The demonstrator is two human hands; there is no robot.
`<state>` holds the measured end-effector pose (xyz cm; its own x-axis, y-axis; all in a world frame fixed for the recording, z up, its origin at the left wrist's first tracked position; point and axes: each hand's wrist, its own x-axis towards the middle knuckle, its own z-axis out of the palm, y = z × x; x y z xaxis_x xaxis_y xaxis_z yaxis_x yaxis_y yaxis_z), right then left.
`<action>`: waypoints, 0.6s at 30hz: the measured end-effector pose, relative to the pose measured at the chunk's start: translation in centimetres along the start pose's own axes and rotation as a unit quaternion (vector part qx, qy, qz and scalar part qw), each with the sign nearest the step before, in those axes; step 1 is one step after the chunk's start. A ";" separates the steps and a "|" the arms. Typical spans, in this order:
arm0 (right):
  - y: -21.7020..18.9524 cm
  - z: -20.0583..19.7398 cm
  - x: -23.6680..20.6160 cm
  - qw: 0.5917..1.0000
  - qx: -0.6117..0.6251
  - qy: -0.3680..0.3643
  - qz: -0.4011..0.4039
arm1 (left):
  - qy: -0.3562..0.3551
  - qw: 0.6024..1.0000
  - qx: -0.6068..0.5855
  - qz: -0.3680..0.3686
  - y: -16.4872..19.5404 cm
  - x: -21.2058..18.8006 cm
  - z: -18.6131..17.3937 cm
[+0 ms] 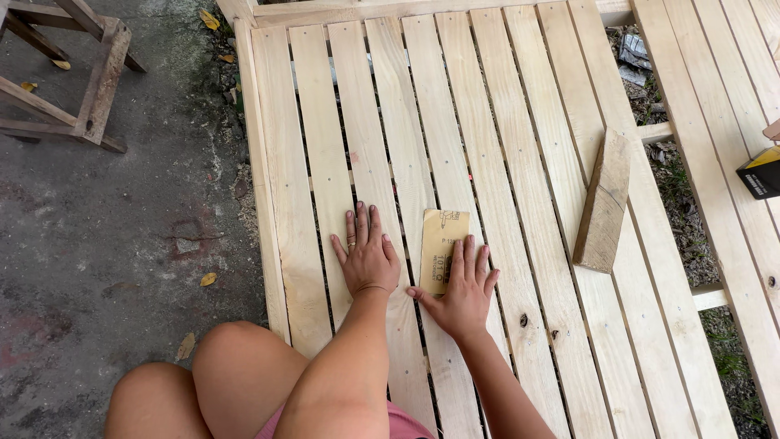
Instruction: The person sits at a slatted wooden bench and sands its surface using a sanding block, moving the block back and forth across the planks and along the edges. They occasionally set the block down, use a small scraper on the wood, and resume sanding different sections of the bench.
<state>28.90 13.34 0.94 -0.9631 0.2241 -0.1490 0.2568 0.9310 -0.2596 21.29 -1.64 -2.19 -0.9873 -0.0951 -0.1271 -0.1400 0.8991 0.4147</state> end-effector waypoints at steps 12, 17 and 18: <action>-0.1 1.4 -0.3 0.992 0.095 0.053 -0.071 | -0.009 1.000 0.001 -0.002 0.0 0.0 0.0; 0.9 -1.1 0.6 0.976 0.195 0.093 0.023 | -0.013 1.000 0.010 0.002 0.0 0.0 0.1; 1.2 -1.7 1.0 0.960 0.255 0.069 0.092 | -0.010 1.000 0.007 0.001 0.0 0.0 0.1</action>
<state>28.15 15.21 2.11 -0.8905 0.4395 -0.1177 0.3947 0.6173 -0.6805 21.27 -1.63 -2.34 -0.9859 -0.0840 -0.1449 -0.1363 0.9053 0.4023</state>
